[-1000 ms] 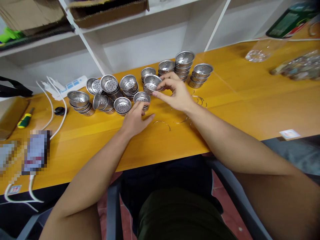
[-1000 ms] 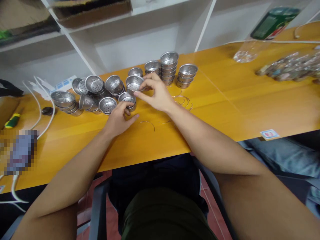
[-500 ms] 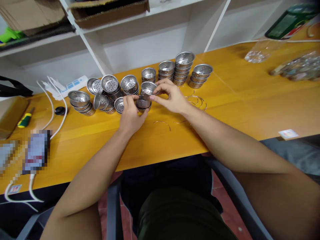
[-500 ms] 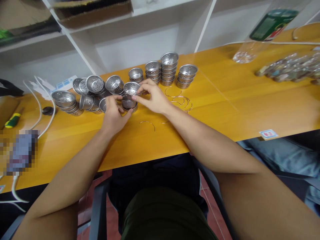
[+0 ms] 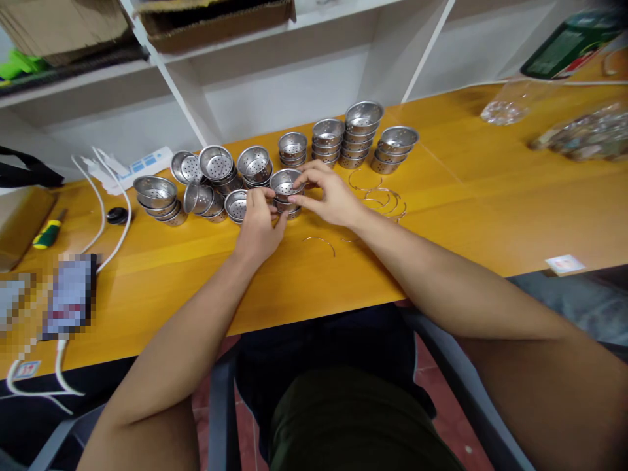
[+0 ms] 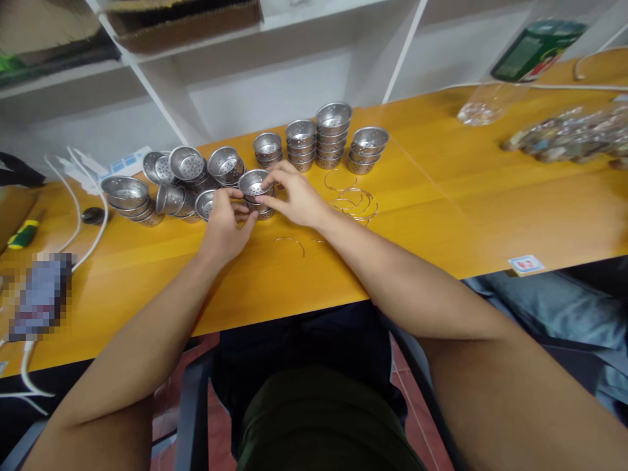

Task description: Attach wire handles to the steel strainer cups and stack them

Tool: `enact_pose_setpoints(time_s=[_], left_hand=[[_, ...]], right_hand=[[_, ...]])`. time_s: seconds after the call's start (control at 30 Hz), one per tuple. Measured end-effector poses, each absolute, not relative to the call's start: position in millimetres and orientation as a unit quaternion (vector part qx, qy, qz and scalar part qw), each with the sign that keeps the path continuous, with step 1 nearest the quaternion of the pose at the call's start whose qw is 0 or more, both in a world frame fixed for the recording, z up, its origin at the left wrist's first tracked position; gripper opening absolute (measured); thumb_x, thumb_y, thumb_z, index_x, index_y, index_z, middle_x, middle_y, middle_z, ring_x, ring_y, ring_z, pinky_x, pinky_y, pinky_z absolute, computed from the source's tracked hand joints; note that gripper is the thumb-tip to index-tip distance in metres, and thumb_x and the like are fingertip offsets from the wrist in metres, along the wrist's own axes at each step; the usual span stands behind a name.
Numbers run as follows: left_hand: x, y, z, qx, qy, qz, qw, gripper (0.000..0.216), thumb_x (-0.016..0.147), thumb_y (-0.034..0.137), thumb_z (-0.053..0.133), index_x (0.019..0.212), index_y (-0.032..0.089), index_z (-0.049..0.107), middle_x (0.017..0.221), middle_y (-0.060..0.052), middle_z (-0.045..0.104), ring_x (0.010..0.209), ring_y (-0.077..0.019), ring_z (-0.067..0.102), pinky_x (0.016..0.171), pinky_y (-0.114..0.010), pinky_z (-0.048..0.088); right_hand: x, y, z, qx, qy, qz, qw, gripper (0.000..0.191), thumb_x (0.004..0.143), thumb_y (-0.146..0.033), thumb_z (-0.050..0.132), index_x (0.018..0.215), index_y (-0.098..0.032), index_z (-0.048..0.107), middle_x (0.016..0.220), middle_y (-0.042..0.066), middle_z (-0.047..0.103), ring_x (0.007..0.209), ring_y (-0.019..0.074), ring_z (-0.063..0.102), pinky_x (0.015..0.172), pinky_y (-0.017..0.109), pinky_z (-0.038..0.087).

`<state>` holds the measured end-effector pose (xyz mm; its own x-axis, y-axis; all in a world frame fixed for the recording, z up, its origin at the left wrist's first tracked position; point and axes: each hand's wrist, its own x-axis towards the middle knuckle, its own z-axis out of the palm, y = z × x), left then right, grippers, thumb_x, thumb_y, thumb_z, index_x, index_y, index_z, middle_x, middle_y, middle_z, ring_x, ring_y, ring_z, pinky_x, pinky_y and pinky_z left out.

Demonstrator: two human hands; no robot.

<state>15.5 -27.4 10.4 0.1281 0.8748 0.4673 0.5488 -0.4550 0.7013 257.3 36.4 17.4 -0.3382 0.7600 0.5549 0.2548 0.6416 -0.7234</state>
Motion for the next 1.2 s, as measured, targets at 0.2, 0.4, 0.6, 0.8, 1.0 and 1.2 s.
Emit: enact_pose_setpoints(time_s=[0.2,0.4,0.6,0.8,1.0,1.2], left_hand=[[17.2,-27.5,9.4,0.724,0.493,0.444,0.192,0.049,0.104,0.007,0.082,0.14,0.027,0.055,0.146,-0.011,0.064,0.109,-0.0181,0.077,0.096,-0.038,0.076],[21.0,-39.6,26.8,0.766,0.461,0.433,0.115,0.025,0.109,0.019,0.081,0.118,0.026,0.06,0.127,-0.007,0.07,0.099,-0.0189,0.072,0.091,-0.039,0.069],[26.5,-52.1,39.1,0.871,0.358,0.285,0.177,0.022,0.115,0.033,0.076,0.1,0.026,0.062,0.098,-0.001,0.073,0.084,-0.0191,0.067,0.08,-0.036,0.055],[27.0,-52.0,39.1,0.886,0.31,0.257,0.231,0.025,0.118,0.04,0.074,0.099,0.026,0.065,0.099,-0.003,0.077,0.086,-0.0202,0.071,0.082,-0.036,0.058],[25.4,-51.7,38.8,0.883,0.315,0.235,0.256,0.019,0.115,0.039,0.078,0.104,0.025,0.071,0.101,-0.003,0.081,0.088,-0.0204,0.075,0.088,-0.037,0.062],[24.1,-47.1,32.0,0.88,0.322,0.228,0.266,0.014,0.115,0.038,0.079,0.111,0.024,0.076,0.107,-0.005,0.084,0.089,-0.0202,0.078,0.09,-0.037,0.066]], right_hand=[[253.9,40.8,9.5,-0.324,-0.783,0.261,0.463,0.066,0.102,-0.088,0.091,0.129,-0.028,0.083,0.151,0.02,0.077,0.145,0.0448,0.076,0.127,0.069,0.07],[255.9,44.6,2.5,-0.312,-0.789,0.277,0.45,0.091,0.094,-0.078,0.101,0.165,-0.031,0.07,0.17,0.019,0.072,0.156,0.0461,0.071,0.131,0.069,0.068],[244.9,46.1,-5.8,-0.313,-0.797,0.257,0.448,0.077,0.099,-0.055,0.094,0.165,-0.028,0.068,0.172,0.021,0.072,0.155,0.0464,0.072,0.131,0.07,0.067],[252.8,50.1,-2.2,-0.313,-0.79,0.26,0.46,0.111,0.096,-0.083,0.097,0.183,-0.029,0.055,0.183,0.023,0.065,0.168,0.0492,0.067,0.136,0.069,0.064],[291.1,75.4,7.2,-0.4,-0.766,0.22,0.453,0.088,0.113,-0.073,0.08,0.184,-0.026,0.059,0.133,0.016,0.088,0.112,0.0404,0.089,0.111,0.068,0.076],[269.5,129.8,4.4,-0.442,-0.809,0.181,0.342,0.092,0.1,-0.048,0.1,0.182,-0.026,0.064,0.11,0.013,0.091,0.116,0.0485,0.09,0.124,0.075,0.067]])
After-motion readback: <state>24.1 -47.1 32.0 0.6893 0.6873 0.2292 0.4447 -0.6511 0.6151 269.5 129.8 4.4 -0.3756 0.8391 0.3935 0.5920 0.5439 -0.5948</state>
